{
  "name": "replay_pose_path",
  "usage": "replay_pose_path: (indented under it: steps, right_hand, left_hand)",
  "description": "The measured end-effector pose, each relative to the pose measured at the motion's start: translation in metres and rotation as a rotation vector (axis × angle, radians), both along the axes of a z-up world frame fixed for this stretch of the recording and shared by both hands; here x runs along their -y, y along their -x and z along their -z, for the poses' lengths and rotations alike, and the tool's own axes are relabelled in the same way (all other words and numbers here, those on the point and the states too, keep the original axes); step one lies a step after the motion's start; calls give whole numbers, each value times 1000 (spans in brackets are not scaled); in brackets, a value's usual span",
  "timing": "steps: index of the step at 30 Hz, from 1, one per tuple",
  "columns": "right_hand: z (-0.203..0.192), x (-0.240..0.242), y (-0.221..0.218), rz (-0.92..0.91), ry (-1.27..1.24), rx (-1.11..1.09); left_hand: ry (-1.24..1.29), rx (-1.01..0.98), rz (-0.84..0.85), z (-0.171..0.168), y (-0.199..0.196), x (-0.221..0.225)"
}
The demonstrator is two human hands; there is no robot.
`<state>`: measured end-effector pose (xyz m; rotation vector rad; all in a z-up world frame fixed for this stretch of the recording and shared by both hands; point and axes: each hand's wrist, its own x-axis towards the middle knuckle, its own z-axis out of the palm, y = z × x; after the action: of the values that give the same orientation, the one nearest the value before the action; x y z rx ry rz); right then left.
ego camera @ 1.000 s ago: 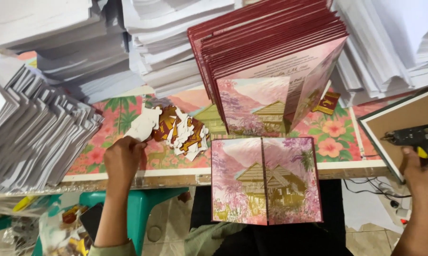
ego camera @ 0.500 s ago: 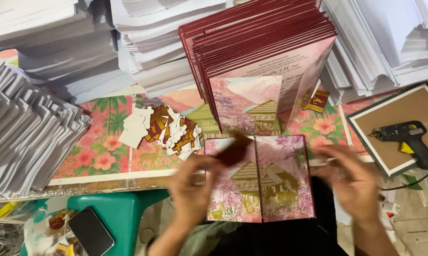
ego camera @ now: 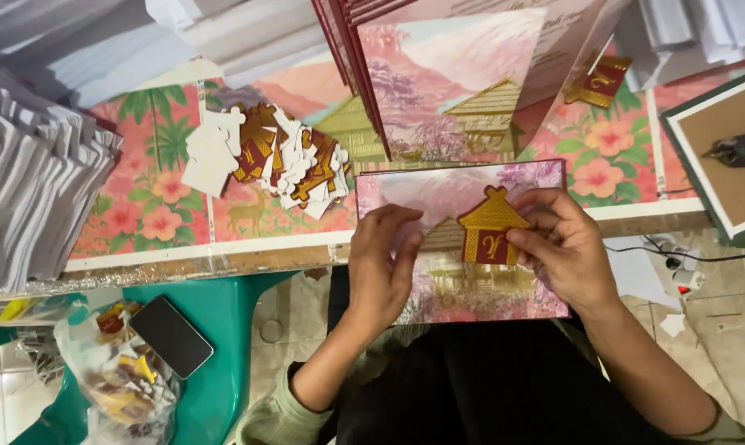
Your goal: Assembling decorative cards by applying hot glue and attaching small paper house cutouts.
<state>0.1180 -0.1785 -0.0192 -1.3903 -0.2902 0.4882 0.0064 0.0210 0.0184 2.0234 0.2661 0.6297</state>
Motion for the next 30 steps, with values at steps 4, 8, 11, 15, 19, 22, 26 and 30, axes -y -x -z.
replay_pose_path:
  steps: [4,8,11,15,19,22,26,30]
  right_hand:
    - [-9,-6,6,-35,98,60]
    - [-19,-14,10,-111,246,228]
    - [-22,-18,12,-134,314,339]
    - [-25,-18,16,-144,369,401]
    - [-28,-22,15,-139,384,435]
    - [-28,-23,14,-143,343,442]
    - [-30,-23,16,-144,349,484]
    - [-26,-22,13,-155,363,545]
  left_hand:
    - [18,-35,16,-3,3,5]
    - [-52,-52,28,8,3,5]
    - [-107,-71,41,16,3,6]
    - [-178,-79,54,20,3,8]
    - [-219,-91,62,20,4,8]
    - [-261,-95,84,23,3,8]
    - [-367,-84,71,29,3,10]
    - [-501,-65,33,39,3,12]
